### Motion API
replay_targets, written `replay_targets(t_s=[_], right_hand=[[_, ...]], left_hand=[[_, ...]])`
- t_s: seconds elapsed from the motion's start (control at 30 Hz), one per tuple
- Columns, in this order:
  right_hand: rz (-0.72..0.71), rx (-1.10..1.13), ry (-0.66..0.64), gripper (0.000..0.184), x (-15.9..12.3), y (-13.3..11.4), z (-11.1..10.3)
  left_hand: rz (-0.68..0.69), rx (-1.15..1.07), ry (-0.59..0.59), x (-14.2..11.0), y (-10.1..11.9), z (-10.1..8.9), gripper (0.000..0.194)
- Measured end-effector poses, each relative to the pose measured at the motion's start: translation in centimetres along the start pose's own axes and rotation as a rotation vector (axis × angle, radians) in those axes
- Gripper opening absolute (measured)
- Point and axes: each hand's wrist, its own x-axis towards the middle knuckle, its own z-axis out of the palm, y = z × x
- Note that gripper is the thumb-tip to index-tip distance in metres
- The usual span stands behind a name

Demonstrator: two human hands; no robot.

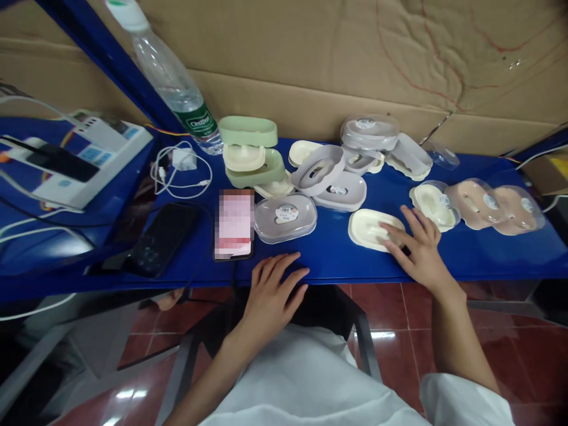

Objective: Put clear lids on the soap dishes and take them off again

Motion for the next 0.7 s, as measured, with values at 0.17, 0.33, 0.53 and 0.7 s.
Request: replay_targets(t_s=[0.17,0.33,0.53,0.7], right_hand=[[-0.083,0.091,0.022,0.052,3.9,-3.7,-1.1],[-0.266,0.048,-0.057,0.051,10.7,-6.1,0.6],[-0.276,0.146,-0.133,0.035,13.9,-4.5,0.0],[-0.231,0.214,0.015,0.037,9.5,-4.1,-3.1]], left_hand=[[0.061,-0.024,-0.023,1.1,1.1,0.3,0.030],[0.309,-0.008,-0.097,6.1,4.4,1.8,0.044],[0.282,0.084,-0.134,9.7,5.8,3.7,0.033],[0.226,0.065,-0.037,6.1,3.5,3.0,0.024]])
